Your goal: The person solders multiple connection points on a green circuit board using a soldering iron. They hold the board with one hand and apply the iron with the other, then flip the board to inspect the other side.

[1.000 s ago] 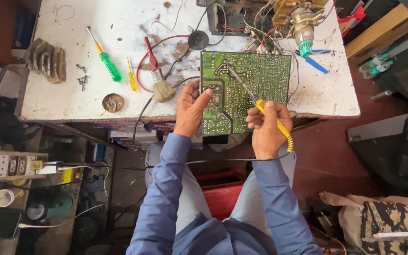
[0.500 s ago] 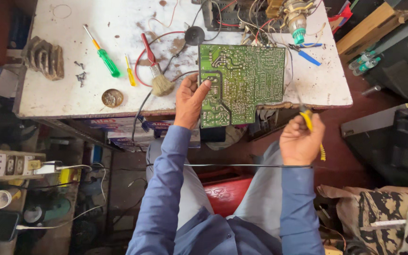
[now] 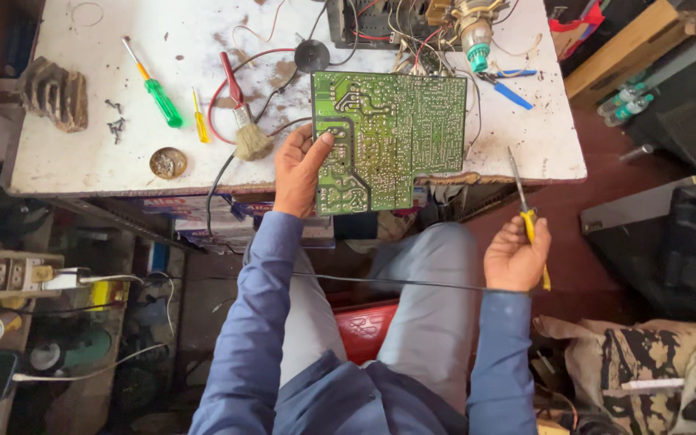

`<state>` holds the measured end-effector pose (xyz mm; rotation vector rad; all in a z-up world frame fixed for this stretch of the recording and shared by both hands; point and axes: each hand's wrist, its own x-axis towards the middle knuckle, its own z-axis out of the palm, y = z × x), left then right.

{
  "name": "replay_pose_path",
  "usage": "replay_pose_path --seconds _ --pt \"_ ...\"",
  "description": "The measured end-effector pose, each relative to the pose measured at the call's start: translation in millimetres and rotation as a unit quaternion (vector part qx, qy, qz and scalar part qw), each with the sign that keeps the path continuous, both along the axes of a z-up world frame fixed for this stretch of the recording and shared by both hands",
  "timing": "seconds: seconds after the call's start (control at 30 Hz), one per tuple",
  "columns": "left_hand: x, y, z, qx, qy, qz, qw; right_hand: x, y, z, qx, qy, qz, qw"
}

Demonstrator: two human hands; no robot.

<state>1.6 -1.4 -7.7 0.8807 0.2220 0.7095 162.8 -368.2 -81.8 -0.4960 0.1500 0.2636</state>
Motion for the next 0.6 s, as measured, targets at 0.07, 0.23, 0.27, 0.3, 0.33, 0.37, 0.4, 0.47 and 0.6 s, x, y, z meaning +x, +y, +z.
replay_pose_path --seconds 0.07,0.23,0.27,0.3,0.33,0.37,0.4,0.47,0.6 --pt "0 -1 0 0.001 0.003 0.006 1.000 -17 6 16 -0.060 -0.015 -0.036 0.997" --pt "2 1 -2 0.016 0.006 0.028 0.999 -55 6 54 -0.144 -0.096 -0.013 0.985" --pt "1 1 -2 0.043 0.012 0.043 0.998 -60 4 60 -0.173 -0.138 -0.021 0.975" --pt "0 3 0 0.071 0.016 0.058 0.996 -62 3 67 -0.182 -0.150 -0.025 0.972" --pt "-4 3 1 0.099 0.021 0.073 0.992 -66 0 73 -0.190 -0.163 -0.028 0.968" --pt "-9 2 3 0.109 0.035 0.087 0.990 -66 -3 78 -0.198 -0.177 -0.032 0.964" --pt "-16 0 4 0.119 0.048 0.100 0.987 -68 -5 81 -0.199 -0.189 -0.022 0.961" --pt "-29 -7 7 0.139 0.070 0.130 0.979 -73 -7 85 -0.201 -0.211 -0.005 0.957" --pt "-61 -52 10 0.186 0.114 0.237 0.947 -88 -6 86 -0.223 -0.223 0.040 0.948"
